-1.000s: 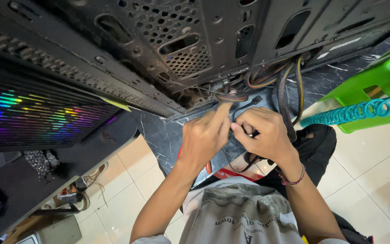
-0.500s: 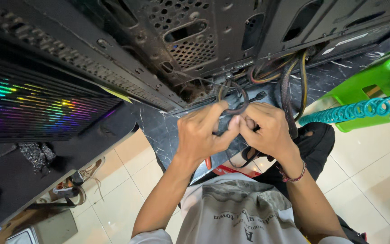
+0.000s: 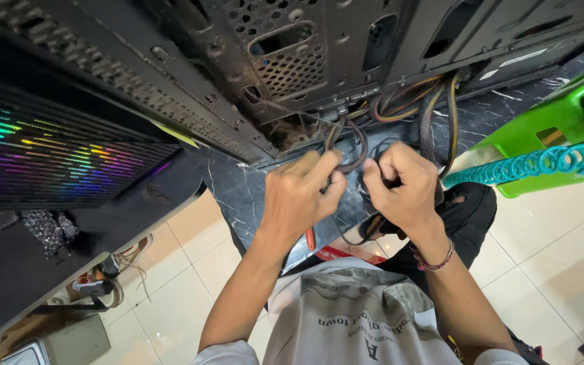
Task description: The person organizes and bundles cables inside an open computer case. They gather multiple black wires, align them, and secure them with zip ties, then tuck the bundled cables into the back of the case.
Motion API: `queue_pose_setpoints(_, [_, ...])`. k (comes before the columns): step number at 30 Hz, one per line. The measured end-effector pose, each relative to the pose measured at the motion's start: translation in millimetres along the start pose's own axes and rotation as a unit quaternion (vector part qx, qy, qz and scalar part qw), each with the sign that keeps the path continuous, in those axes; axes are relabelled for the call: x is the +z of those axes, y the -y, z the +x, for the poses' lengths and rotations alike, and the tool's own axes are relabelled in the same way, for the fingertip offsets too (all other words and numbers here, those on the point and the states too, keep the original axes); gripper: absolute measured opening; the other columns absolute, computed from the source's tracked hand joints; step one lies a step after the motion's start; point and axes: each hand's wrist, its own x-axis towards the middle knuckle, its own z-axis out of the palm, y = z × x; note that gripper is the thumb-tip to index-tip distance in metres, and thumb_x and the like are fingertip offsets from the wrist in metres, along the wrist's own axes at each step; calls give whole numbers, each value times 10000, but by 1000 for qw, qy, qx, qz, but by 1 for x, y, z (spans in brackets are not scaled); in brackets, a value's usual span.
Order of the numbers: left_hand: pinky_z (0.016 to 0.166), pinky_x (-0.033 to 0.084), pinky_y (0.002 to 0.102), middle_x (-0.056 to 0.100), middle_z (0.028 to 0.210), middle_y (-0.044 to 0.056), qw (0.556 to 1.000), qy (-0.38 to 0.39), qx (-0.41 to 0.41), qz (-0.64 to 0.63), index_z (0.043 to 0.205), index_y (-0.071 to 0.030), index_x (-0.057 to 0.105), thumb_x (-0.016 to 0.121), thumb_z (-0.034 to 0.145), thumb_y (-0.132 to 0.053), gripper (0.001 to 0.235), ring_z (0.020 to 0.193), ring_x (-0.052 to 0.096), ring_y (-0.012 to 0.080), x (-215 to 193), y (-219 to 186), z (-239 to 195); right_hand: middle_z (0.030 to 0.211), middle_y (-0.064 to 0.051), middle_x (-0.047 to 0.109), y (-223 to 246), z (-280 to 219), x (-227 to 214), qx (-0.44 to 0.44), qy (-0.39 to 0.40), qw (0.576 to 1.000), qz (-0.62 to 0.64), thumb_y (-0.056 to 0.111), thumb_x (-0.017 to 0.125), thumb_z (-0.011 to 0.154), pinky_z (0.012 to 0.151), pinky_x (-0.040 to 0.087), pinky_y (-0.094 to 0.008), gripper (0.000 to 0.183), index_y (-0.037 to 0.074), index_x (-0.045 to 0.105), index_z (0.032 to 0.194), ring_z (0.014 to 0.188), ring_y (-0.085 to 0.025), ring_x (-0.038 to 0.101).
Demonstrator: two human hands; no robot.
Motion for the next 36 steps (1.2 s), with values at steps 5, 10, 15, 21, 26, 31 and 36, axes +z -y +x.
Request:
queue_pose_setpoints(5, [543, 542, 359, 500, 647, 20, 998, 2, 38, -52, 834, -182, 643, 678, 954, -156, 127, 534, 627, 267, -2, -2, 3, 825, -77, 521, 39, 19, -11, -23, 2, 999, -35, -15, 764, 904, 622, 501, -412, 185, 74, 607, 942, 691, -313, 604])
queue_pose_setpoints(10, [555, 540, 359, 504, 696, 26, 998, -2, 46, -51, 869, -165, 652, 632, 1019, -112, 161, 556, 634, 280, -2, -7, 0, 1182, -190, 559, 48, 22, -15, -107, 46, 987, -113, -47, 771, 850, 733, 561, -448, 324, 1, 751, 1170, 862, -353, 630])
queue_pose_setpoints(15, [577, 581, 370, 599, 643, -1, 988, -30, -67, -138, 1079, -162, 666, 718, 935, -197, 158, 551, 692, 272, -3, -12, -7, 1159, -115, 632, 36, 20, -18, -122, 49, 984, -121, 177, 930, 857, 718, 546, -410, 256, 81, 763, 1025, 881, -322, 645])
queue_pose_setpoints(21, [495, 526, 318, 571, 531, -22, 990, -50, -106, -84, 909, -161, 671, 741, 929, -167, 74, 473, 648, 230, -2, -6, -9, 917, -75, 604, 28, 20, -20, -61, 13, 994, -87, 176, 864, 1028, 592, 542, -395, 156, 56, 785, 965, 666, -292, 640])
queue_pose_setpoints(26, [494, 534, 342, 585, 521, -8, 987, -60, -129, -81, 985, -138, 751, 758, 950, -153, 38, 478, 656, 245, -3, -6, -7, 733, -74, 549, 29, 27, -22, -12, 14, 998, -52, 70, 829, 1049, 600, 513, -375, 158, 35, 788, 900, 596, -309, 625])
queue_pose_setpoints(31, [497, 535, 364, 591, 520, 22, 985, -79, -136, -69, 1065, -109, 786, 755, 971, -140, 103, 498, 668, 270, -6, -5, -4, 735, -124, 571, 57, 47, -27, -30, 79, 994, -62, 105, 866, 976, 606, 509, -412, 150, 21, 786, 881, 599, -338, 601])
queue_pose_setpoints(36, [509, 535, 321, 549, 495, -26, 982, -108, -143, -68, 1119, -131, 747, 737, 983, -133, 136, 453, 626, 221, -8, -6, -2, 825, -105, 656, 76, 54, -13, -35, 46, 987, -147, 121, 858, 1042, 764, 506, -385, 295, 57, 778, 765, 803, -323, 608])
